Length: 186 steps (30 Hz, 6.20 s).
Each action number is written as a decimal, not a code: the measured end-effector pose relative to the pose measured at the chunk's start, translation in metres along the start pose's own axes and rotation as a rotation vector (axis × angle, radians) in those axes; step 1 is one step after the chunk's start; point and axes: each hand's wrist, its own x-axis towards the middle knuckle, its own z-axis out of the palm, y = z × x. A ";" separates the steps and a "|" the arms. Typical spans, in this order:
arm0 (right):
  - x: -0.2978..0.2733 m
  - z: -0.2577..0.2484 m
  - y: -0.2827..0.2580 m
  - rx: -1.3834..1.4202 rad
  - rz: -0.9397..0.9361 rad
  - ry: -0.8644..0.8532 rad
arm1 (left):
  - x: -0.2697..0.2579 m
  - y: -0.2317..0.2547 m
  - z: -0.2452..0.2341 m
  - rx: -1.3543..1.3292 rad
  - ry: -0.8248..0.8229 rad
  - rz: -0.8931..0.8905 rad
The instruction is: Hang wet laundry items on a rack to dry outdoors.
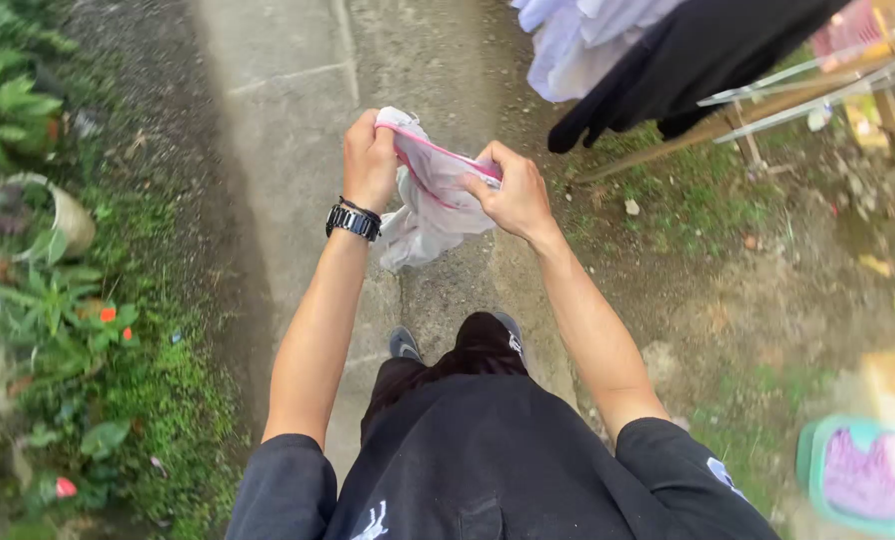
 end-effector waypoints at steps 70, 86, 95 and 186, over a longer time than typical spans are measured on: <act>0.034 0.056 -0.083 -0.126 0.645 1.347 | 0.161 0.017 0.087 0.191 -1.424 0.719; -0.168 0.015 -0.103 -0.207 0.718 1.610 | 0.104 -0.030 0.191 0.614 -1.527 0.001; -0.242 0.033 -0.076 0.233 0.809 1.412 | 0.014 0.055 0.210 0.105 -1.545 -0.345; -0.129 -0.013 -0.063 -0.850 0.483 0.428 | 0.131 0.128 0.081 0.208 -0.895 1.398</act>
